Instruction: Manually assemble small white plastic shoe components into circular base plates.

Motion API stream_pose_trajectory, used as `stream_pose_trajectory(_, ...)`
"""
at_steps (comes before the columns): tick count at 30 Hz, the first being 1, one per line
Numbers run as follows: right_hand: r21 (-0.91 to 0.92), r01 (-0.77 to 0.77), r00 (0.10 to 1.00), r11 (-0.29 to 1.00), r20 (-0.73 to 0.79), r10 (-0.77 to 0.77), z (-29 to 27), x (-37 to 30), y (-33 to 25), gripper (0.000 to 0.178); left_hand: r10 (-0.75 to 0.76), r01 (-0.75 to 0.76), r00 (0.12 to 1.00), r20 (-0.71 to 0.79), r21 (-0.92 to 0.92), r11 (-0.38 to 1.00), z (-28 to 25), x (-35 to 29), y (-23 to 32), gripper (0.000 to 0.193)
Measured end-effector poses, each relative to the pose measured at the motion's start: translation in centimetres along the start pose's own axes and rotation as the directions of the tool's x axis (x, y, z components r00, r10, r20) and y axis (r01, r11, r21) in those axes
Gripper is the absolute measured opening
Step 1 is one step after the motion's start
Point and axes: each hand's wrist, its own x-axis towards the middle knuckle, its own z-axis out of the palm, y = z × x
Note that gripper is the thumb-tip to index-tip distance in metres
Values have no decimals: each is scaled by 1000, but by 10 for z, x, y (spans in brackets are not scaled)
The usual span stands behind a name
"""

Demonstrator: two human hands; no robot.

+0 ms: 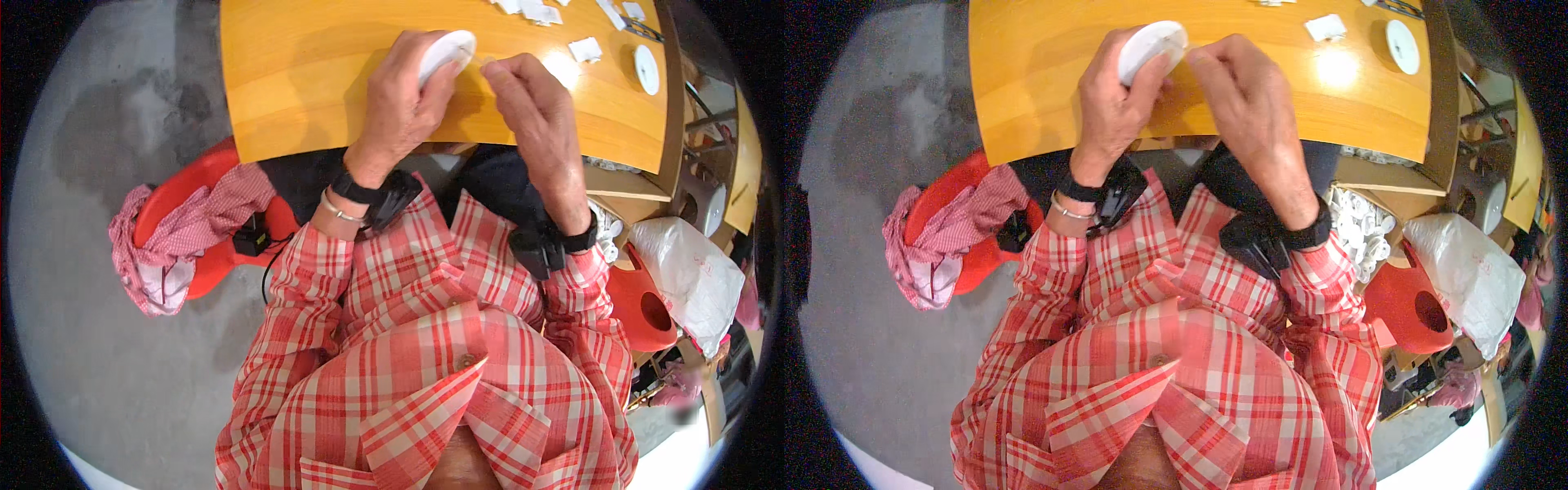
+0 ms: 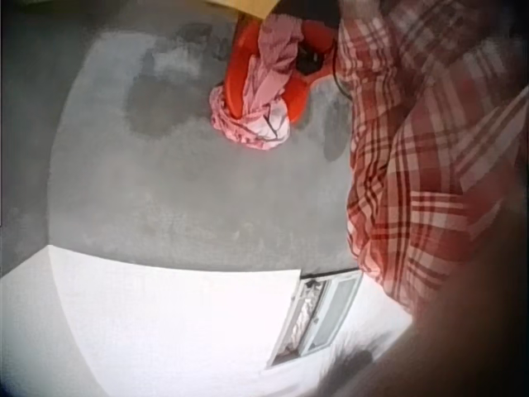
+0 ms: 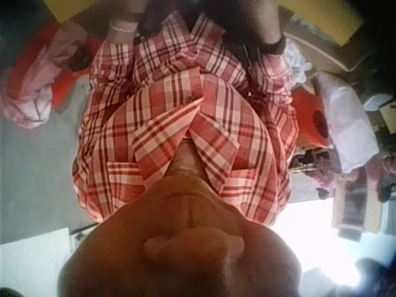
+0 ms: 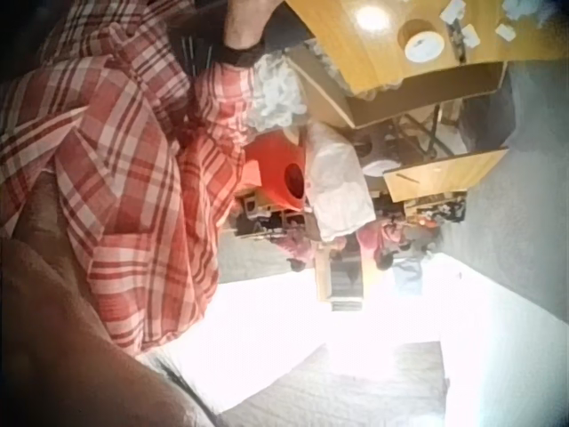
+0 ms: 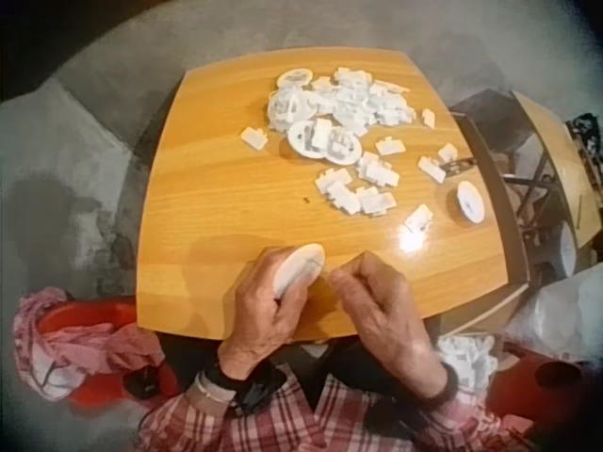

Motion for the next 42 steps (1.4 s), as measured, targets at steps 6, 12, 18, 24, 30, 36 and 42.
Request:
stream_pose_trajectory(6,-233,129,977,964,-137,-164,-30,2,8,18,-412,384,910,-31,-309,870,-5,-3,5,30)
stream_pose_trajectory(12,-578,71,837,813,-409,-364,-81,21,50,12,-436,433,898,54,-278,857,-6,-2,5,29)
stream_pose_trajectory(18,-716,35,811,697,-387,-439,-86,33,74,13,-431,444,896,110,-272,854,-7,-2,4,26)
stream_pose_trajectory(24,-744,94,765,661,-371,-527,-78,29,70,13,-407,424,904,129,-368,827,-9,-1,4,27)
stream_pose_trajectory(30,-502,287,869,815,-220,-442,-51,3,38,17,-377,431,901,214,-533,728,3,1,12,38)
stream_pose_trajectory(36,-70,144,985,987,-88,-150,-27,-10,25,22,-349,524,844,407,-487,699,13,0,26,28)
stream_pose_trajectory(42,-163,34,998,986,-41,-41,-39,-21,24,20,-359,547,821,443,-436,715,21,0,28,24)
